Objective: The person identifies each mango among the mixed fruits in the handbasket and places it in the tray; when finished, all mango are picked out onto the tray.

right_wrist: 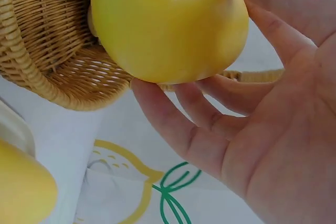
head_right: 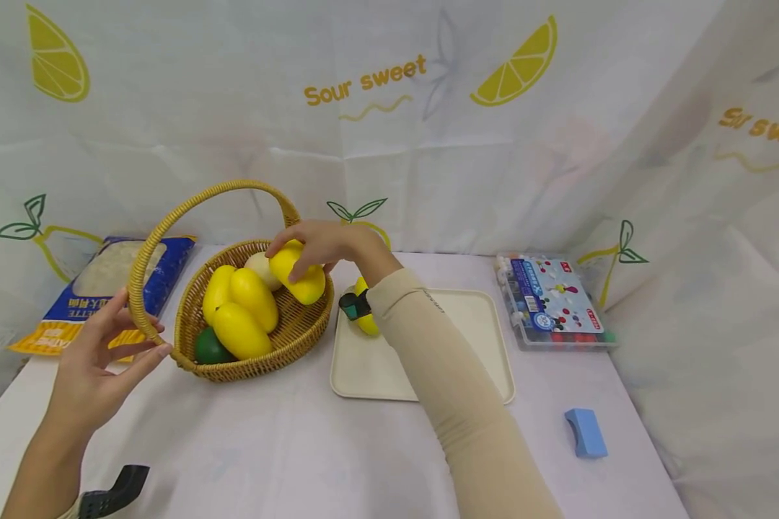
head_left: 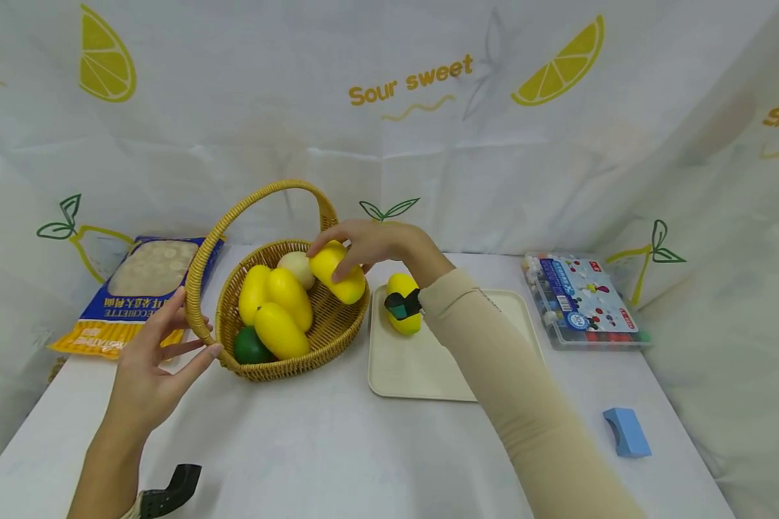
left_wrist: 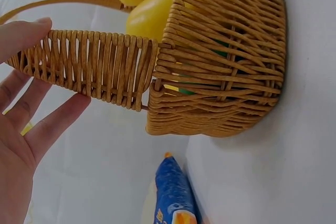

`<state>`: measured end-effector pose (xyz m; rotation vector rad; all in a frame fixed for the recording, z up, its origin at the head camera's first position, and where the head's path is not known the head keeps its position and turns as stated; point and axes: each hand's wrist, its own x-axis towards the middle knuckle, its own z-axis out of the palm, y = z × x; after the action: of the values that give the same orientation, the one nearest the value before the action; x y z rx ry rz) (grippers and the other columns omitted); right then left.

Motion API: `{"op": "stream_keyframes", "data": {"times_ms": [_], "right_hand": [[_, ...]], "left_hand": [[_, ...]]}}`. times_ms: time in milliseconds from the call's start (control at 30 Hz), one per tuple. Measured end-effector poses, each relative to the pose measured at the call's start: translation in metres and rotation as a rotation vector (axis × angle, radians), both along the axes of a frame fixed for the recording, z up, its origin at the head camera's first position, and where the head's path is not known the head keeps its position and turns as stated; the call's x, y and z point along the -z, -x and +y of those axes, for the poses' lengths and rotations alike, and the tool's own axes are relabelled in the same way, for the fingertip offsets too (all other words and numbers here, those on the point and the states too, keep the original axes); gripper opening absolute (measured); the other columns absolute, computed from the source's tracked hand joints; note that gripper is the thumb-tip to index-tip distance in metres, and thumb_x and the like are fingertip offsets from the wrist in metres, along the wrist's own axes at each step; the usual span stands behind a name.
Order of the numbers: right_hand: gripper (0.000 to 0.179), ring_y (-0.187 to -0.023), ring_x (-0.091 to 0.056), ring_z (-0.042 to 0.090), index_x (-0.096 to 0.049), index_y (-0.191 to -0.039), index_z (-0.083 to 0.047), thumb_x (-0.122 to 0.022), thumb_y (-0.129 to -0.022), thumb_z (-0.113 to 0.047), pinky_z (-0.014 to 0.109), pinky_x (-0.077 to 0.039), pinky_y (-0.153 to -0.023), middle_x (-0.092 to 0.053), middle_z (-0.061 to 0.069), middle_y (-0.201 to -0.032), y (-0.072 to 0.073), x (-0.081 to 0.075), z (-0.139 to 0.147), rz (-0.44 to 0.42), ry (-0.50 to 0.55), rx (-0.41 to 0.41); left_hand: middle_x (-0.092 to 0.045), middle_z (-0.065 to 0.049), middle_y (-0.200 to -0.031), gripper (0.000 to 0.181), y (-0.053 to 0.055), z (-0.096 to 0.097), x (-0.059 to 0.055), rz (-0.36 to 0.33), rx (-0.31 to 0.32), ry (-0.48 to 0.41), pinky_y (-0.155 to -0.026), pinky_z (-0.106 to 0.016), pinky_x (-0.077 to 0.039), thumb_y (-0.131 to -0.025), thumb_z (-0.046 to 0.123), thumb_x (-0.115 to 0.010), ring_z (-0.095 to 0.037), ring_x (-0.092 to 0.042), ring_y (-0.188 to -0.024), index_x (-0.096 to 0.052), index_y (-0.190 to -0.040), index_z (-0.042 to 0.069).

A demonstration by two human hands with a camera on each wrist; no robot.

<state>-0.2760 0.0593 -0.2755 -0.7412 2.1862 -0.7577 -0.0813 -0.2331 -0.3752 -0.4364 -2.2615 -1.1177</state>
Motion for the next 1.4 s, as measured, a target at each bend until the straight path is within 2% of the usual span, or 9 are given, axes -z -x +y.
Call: {"op": "stream_keyframes", "data": {"times_ms": [167, 267, 467, 667, 833, 1000, 1233, 1400], "right_hand": [[0.051, -0.133, -0.049, 0.021, -0.060, -0.140, -0.029, -0.075, -0.093, -0.015, 0.042, -0.059, -0.099, -0.042, -0.003, -0.157, -0.002, -0.008, 0.021, 0.045, 0.095, -0.023], [0.051, -0.129, -0.053, 0.023, -0.059, -0.140, -0.028, -0.074, -0.092, -0.017, 0.040, -0.059, -0.098, -0.044, -0.003, -0.155, -0.004, -0.012, 0.036, 0.075, 0.127, -0.008], [0.051, -0.120, -0.063, 0.032, -0.058, -0.140, -0.030, -0.074, -0.093, -0.018, 0.039, -0.060, -0.094, -0.049, -0.004, -0.152, -0.008, -0.015, 0.068, 0.115, 0.169, 0.056], [0.053, -0.109, -0.067, 0.030, -0.056, -0.144, -0.029, -0.072, -0.094, -0.016, 0.040, -0.062, -0.089, -0.057, 0.006, -0.139, -0.012, -0.016, 0.105, 0.112, 0.178, 0.150], [0.055, -0.107, -0.068, 0.029, -0.053, -0.146, -0.027, -0.069, -0.095, -0.013, 0.042, -0.063, -0.091, -0.057, 0.010, -0.134, -0.016, -0.014, 0.136, 0.123, 0.202, 0.226], [0.060, -0.111, -0.067, 0.027, -0.047, -0.151, -0.022, -0.065, -0.095, -0.009, 0.043, -0.063, -0.096, -0.051, 0.011, -0.144, -0.022, -0.008, 0.163, 0.124, 0.232, 0.277], [0.066, -0.119, -0.064, 0.030, -0.040, -0.156, -0.022, -0.066, -0.097, -0.011, 0.044, -0.062, -0.097, -0.026, 0.005, -0.166, -0.030, 0.011, 0.189, 0.104, 0.247, 0.344], [0.071, -0.121, -0.063, 0.032, -0.037, -0.159, -0.024, -0.070, -0.096, -0.016, 0.046, -0.061, -0.101, -0.031, 0.009, -0.163, -0.034, 0.028, 0.200, 0.085, 0.219, 0.356]], "left_hand": [[-0.051, 0.034, -0.129, 0.100, 0.001, 0.000, 0.001, 0.008, 0.008, 0.000, -0.086, 0.000, -0.051, -0.066, -0.024, -0.081, 0.013, -0.055, -0.113, -0.042, -0.154, 0.003], [-0.052, 0.033, -0.127, 0.100, 0.001, 0.000, 0.001, 0.014, 0.014, -0.001, -0.086, -0.001, -0.051, -0.065, -0.025, -0.081, 0.013, -0.056, -0.112, -0.043, -0.153, 0.002], [-0.051, 0.034, -0.128, 0.101, 0.002, 0.000, 0.001, 0.015, 0.011, 0.003, -0.086, -0.001, -0.051, -0.064, -0.026, -0.081, 0.013, -0.055, -0.112, -0.043, -0.153, 0.002], [-0.051, 0.032, -0.130, 0.101, 0.001, 0.000, 0.000, 0.008, 0.012, 0.003, -0.085, 0.000, -0.051, -0.064, -0.026, -0.081, 0.013, -0.055, -0.112, -0.043, -0.153, 0.003], [-0.052, 0.031, -0.128, 0.102, 0.000, -0.001, 0.000, 0.008, 0.013, 0.000, -0.085, -0.001, -0.051, -0.063, -0.027, -0.081, 0.013, -0.055, -0.112, -0.043, -0.153, 0.002], [-0.051, 0.032, -0.132, 0.103, 0.000, -0.001, 0.001, 0.012, 0.014, 0.000, -0.085, -0.001, -0.051, -0.062, -0.028, -0.081, 0.013, -0.055, -0.112, -0.043, -0.153, 0.002], [-0.052, 0.030, -0.133, 0.102, 0.000, -0.001, 0.001, 0.020, 0.014, -0.002, -0.085, 0.000, -0.051, -0.062, -0.027, -0.082, 0.013, -0.055, -0.113, -0.044, -0.152, 0.001], [-0.051, 0.034, -0.133, 0.102, -0.001, 0.000, 0.000, 0.008, 0.001, 0.001, -0.086, 0.000, -0.051, -0.063, -0.027, -0.081, 0.014, -0.054, -0.112, -0.044, -0.153, 0.003]]}}
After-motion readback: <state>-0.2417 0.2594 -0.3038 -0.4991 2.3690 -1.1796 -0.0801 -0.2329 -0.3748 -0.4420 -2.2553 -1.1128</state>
